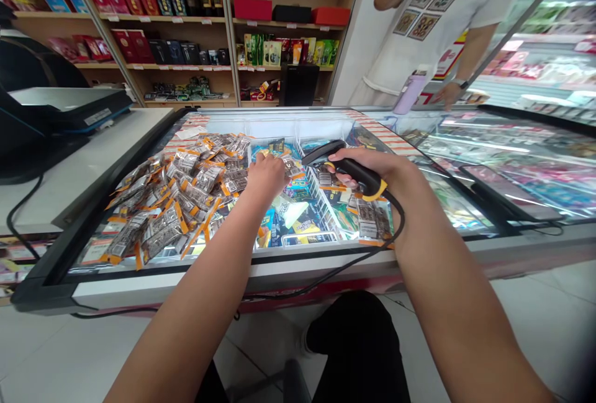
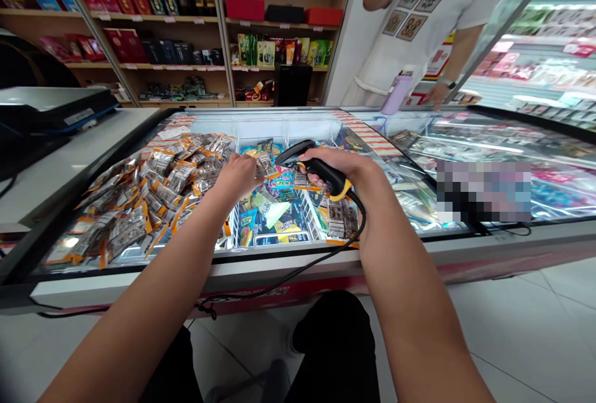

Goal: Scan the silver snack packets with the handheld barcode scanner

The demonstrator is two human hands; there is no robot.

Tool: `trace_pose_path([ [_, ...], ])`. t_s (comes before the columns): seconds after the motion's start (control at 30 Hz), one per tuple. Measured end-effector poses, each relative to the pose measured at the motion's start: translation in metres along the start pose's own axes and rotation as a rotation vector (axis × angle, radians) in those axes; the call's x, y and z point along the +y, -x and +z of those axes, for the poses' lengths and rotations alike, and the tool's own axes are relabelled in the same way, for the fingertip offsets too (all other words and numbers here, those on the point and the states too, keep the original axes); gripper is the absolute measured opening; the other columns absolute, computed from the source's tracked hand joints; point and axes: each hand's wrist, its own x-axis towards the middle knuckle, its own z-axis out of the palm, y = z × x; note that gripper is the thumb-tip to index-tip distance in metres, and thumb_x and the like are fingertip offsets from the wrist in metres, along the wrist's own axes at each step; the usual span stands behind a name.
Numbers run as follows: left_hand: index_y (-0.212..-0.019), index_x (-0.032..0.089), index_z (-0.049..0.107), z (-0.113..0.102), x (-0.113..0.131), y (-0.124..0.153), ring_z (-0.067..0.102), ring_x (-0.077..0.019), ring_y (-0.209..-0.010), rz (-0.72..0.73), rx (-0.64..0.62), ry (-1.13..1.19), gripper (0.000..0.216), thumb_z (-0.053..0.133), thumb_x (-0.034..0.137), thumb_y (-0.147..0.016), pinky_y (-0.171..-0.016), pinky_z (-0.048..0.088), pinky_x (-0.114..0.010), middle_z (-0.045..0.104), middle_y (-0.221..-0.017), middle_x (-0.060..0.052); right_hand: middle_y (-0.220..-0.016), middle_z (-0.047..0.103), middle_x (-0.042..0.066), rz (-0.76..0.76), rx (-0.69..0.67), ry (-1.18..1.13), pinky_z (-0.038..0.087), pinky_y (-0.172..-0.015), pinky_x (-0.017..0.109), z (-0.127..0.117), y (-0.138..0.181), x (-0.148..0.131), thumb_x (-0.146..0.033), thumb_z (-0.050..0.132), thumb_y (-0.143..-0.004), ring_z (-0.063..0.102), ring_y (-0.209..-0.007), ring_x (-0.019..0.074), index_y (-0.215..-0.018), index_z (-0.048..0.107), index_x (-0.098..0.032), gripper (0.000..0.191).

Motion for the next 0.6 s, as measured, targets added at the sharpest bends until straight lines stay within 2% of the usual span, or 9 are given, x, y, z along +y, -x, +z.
trace_pose_path([
  [0.1, -0.130, 0.014, 0.069, 0.004, 0.000, -0.002, 0.048, -0.0420, -0.141, -0.003, -0.009, 0.013, 0.041, 0.062, 0.041, -0.101, -0.110, 0.049, -0.054, 0.063, -0.140, -0.023, -0.057, 0.053, 0.005, -0.021, -0.009, -0.031, 0.041, -0.035, 0.025, -0.004, -0.004, 0.000, -0.040, 0.070, -0.089, 0.044, -0.047, 0.0144, -0.079, 0.063, -0.021, 0.023],
  [0.23, -0.146, 0.014, 0.059, 0.015, 0.012, -0.004, 0.038, -0.0443, -0.150, 0.063, -0.026, 0.038, 0.054, 0.058, 0.048, -0.103, -0.118, 0.040, -0.056, 0.045, -0.159, -0.026, -0.056, 0.054, 0.004, -0.098, -0.004, -0.154, 0.043, -0.038, 0.027, -0.011, -0.014, -0.001, -0.041, 0.069, -0.090, 0.045, -0.047, 0.0154, -0.079, 0.059, -0.022, 0.024],
  [0.4, -0.158, 0.013, 0.043, 0.028, 0.039, -0.003, 0.046, -0.0381, -0.146, 0.195, -0.053, 0.050, 0.063, 0.054, 0.045, -0.105, -0.119, 0.038, -0.050, 0.050, -0.154, -0.024, -0.057, 0.053, 0.001, -0.175, 0.028, -0.267, 0.044, -0.040, 0.025, -0.010, -0.016, -0.006, -0.040, 0.067, -0.091, 0.046, -0.046, 0.0140, -0.083, 0.060, -0.021, 0.021],
  [0.5, -0.163, 0.014, 0.035, 0.023, 0.044, 0.000, 0.044, -0.0380, -0.148, 0.206, -0.050, 0.034, 0.068, 0.050, 0.046, -0.105, -0.120, 0.036, -0.051, 0.047, -0.160, -0.022, -0.057, 0.053, 0.001, -0.198, 0.090, -0.296, 0.044, -0.040, 0.025, -0.004, -0.013, -0.009, -0.038, 0.067, -0.090, 0.046, -0.045, 0.0136, -0.083, 0.060, -0.021, 0.020],
  [0.6, -0.158, 0.009, 0.045, 0.005, 0.031, 0.006, 0.042, -0.0415, -0.149, 0.056, 0.011, -0.038, 0.061, 0.047, 0.039, -0.104, -0.120, 0.035, -0.053, 0.047, -0.161, -0.025, -0.056, 0.053, 0.001, -0.223, 0.119, -0.306, 0.044, -0.040, 0.024, 0.001, -0.012, -0.010, -0.037, 0.066, -0.090, 0.046, -0.045, 0.0136, -0.083, 0.060, -0.021, 0.018],
])
